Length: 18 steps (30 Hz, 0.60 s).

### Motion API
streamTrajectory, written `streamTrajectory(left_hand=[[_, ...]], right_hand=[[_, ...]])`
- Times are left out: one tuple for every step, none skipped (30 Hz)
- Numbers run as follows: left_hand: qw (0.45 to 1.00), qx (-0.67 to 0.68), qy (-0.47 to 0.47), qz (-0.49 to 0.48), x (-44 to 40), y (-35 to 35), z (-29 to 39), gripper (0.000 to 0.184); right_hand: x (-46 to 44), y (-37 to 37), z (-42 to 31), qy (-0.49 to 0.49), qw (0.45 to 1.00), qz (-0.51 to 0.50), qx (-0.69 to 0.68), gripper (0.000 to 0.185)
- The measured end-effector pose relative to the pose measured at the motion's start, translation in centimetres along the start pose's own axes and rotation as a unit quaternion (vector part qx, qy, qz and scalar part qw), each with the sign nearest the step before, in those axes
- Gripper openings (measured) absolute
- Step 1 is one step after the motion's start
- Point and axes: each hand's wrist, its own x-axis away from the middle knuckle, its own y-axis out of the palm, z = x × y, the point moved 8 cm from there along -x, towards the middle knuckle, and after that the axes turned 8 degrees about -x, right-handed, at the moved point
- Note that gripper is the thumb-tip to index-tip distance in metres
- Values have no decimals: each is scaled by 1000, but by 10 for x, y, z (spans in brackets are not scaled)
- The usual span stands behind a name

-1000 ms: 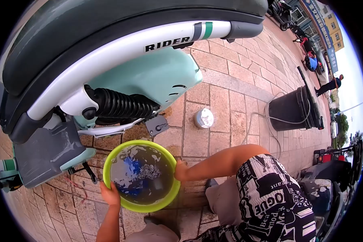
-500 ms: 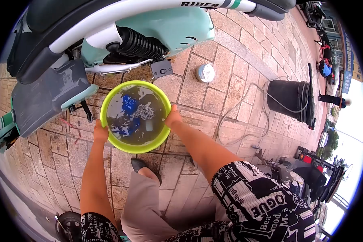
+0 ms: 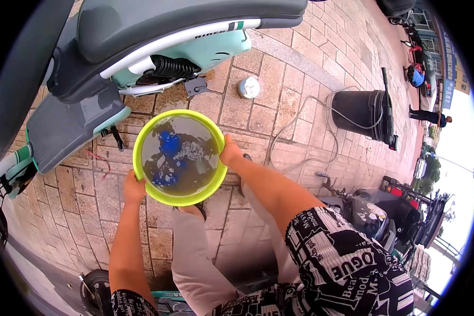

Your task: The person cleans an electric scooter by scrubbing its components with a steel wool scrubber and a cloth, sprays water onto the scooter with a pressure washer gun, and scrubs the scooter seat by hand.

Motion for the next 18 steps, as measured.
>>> streamTrajectory(left_hand=[[1000,31,4,-3,13,-3,-1,27],[999,31,-3,-12,30,-13,8,27],[999,30,-11,-23,50,-21,20,26],[999,31,2,-19,70,-34,35,25],[999,33,19,-15,88,-46,53,25],[999,46,10,-26,104,-53,65,25],[998,57,1,-37,120,-61,77,24],[998,51,9,-44,135,-70,93,24],[998,44,17,-49,150,-78,110,24],[998,28,26,-45,164,-85,126,23],[999,13,34,-40,176,-91,140,23],[999,4,45,-30,186,-93,150,23],[998,21,41,-45,193,-89,155,22],[997,39,35,-61,200,-86,166,22],[997,30,41,-56,207,-90,186,22],[997,29,39,-61,219,-93,207,22],[997,26,36,-67,228,-94,224,22],[996,22,35,-77,234,-92,241,21]], right_hand=[[15,-8,0,12,1000,-17,17,42],[36,-25,-11,6,1000,-12,10,42],[65,-40,-20,34,999,-27,-7,41],[88,-54,-29,57,997,-42,-25,39],[102,-69,-32,47,998,-34,-35,39],[115,-80,-30,43,998,-34,-39,39],[128,-91,-25,39,998,-33,-43,40],[140,-105,-22,33,997,-26,-58,40],[151,-119,-18,30,998,-18,-44,39],[161,-134,-16,28,999,-12,-30,39],[176,-150,-19,42,998,-25,-48,35],[191,-168,-23,55,996,-40,-66,32],[198,-183,-22,45,995,-38,-78,32],[204,-199,-18,38,996,-25,-71,33],[208,-215,-13,33,997,-12,-64,34],[212,-231,-8,31,997,-13,-74,34],[216,-247,-4,12,997,-6,-82,35],[220,-265,-4,-6,996,4,-89,35]])
